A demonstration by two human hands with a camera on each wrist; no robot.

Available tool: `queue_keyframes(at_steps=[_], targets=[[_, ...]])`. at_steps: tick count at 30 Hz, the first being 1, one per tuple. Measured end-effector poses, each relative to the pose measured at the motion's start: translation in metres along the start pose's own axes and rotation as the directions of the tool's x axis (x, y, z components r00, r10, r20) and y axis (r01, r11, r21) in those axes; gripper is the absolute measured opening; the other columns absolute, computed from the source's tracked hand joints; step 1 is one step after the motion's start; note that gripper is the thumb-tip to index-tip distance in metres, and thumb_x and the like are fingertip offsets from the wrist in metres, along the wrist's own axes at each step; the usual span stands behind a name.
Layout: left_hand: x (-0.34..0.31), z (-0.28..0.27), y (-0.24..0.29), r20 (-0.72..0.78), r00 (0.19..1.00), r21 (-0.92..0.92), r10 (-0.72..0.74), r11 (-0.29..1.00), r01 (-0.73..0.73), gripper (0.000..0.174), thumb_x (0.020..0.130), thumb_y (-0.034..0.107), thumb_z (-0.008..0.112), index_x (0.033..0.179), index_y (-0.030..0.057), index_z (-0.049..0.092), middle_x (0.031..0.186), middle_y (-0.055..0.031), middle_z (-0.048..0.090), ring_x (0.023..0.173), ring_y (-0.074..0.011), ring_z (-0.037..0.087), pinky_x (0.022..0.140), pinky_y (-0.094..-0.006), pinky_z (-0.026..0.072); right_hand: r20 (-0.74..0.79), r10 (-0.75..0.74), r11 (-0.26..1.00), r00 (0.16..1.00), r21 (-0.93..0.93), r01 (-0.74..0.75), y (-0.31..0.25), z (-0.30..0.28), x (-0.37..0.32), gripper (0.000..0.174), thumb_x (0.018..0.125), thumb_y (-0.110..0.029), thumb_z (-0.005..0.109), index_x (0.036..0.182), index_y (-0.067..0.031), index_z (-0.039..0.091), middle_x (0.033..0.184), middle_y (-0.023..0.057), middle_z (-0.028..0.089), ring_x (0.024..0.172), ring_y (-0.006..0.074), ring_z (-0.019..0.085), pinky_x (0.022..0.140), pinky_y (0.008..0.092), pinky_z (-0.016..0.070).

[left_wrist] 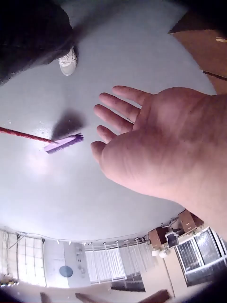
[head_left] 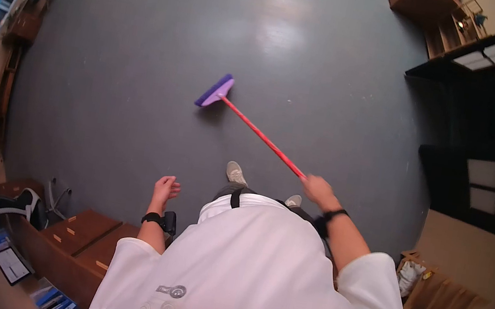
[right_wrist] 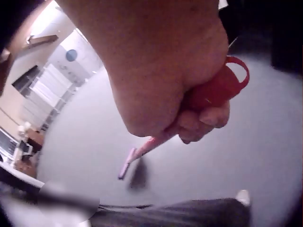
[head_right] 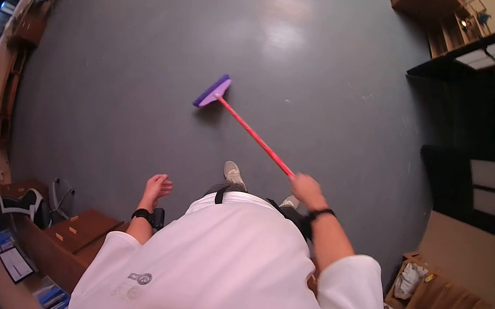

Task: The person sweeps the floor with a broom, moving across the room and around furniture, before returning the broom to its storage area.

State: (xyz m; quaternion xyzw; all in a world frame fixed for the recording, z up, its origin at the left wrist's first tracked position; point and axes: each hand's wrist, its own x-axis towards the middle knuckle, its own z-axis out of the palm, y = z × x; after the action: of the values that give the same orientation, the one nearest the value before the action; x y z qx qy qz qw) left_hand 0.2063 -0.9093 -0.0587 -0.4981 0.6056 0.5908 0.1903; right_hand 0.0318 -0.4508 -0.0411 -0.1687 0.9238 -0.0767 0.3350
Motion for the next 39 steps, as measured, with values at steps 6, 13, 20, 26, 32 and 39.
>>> queue_keyframes(at_steps=[6,13,20,26,32,39], targets=[[-0.061,0.037,0.012,-0.054,0.995,0.017,0.081,0.997,-0.08,0.026,0.084,0.03,0.049,0.099,0.009,0.052,0.087,-0.0063,0.06,0.076,-0.0153,0.057,0.064,-0.0273,0.0458,0.135,0.098,0.994,0.986,0.037,-0.104,-0.011,0.004,0.017,0.033,0.084,-0.03,0.041,0.094,-0.0066,0.06,0.095,0.0134,0.06,0.089,0.0288,0.057,0.076,0.04,0.0453],[-0.099,0.091,-0.027,0.049,0.998,0.091,0.045,0.995,-0.049,0.027,0.084,0.03,0.05,0.102,0.0088,0.052,0.088,-0.0074,0.06,0.076,-0.0168,0.058,0.066,-0.0298,0.0457,0.176,0.404,0.907,0.898,0.049,-0.418,0.161,0.044,-0.136,0.038,0.082,-0.038,0.041,0.092,-0.0078,0.062,0.096,0.0127,0.06,0.093,0.0289,0.056,0.08,0.0401,0.0438],[-0.095,0.129,-0.025,0.153,0.986,0.335,-0.065,0.942,0.01,0.03,0.082,0.03,0.052,0.102,0.0073,0.052,0.087,-0.0085,0.06,0.074,-0.0176,0.058,0.064,-0.0298,0.046,0.291,0.764,0.587,0.577,0.06,-0.807,0.291,0.036,-0.352,0.046,0.073,-0.047,0.051,0.095,-0.0088,0.062,0.099,0.0158,0.059,0.095,0.0317,0.054,0.082,0.039,0.0428],[-0.069,0.169,0.023,0.287,0.956,0.41,0.053,0.896,-0.173,0.029,0.082,0.03,0.052,0.101,0.0074,0.052,0.086,-0.0075,0.06,0.074,-0.0166,0.059,0.063,-0.0286,0.046,0.083,0.919,0.385,0.386,0.036,-0.922,0.306,0.027,-0.471,0.042,0.07,-0.04,0.058,0.084,-0.0014,0.064,0.089,0.0204,0.06,0.087,0.0328,0.057,0.077,0.0387,0.0453],[-0.058,0.189,0.045,0.364,0.924,0.37,0.114,0.893,-0.255,0.031,0.082,0.032,0.053,0.1,0.0068,0.052,0.086,-0.008,0.06,0.074,-0.0169,0.058,0.063,-0.0293,0.0455,-0.08,0.884,0.459,0.461,-0.045,-0.887,0.25,-0.017,-0.477,0.045,0.074,-0.044,0.054,0.073,-0.0006,0.065,0.075,0.0207,0.06,0.078,0.0347,0.058,0.071,0.0398,0.0457],[-0.046,0.178,0.017,0.359,0.928,0.515,-0.094,0.85,-0.113,0.031,0.081,0.031,0.051,0.101,0.0067,0.051,0.086,-0.009,0.059,0.075,-0.0193,0.058,0.065,-0.0327,0.0466,0.079,0.813,0.557,0.577,0.182,-0.81,0.204,-0.001,-0.419,0.039,0.078,-0.043,0.048,0.082,-0.0073,0.064,0.083,0.0155,0.061,0.081,0.0342,0.057,0.072,0.0426,0.0454]])
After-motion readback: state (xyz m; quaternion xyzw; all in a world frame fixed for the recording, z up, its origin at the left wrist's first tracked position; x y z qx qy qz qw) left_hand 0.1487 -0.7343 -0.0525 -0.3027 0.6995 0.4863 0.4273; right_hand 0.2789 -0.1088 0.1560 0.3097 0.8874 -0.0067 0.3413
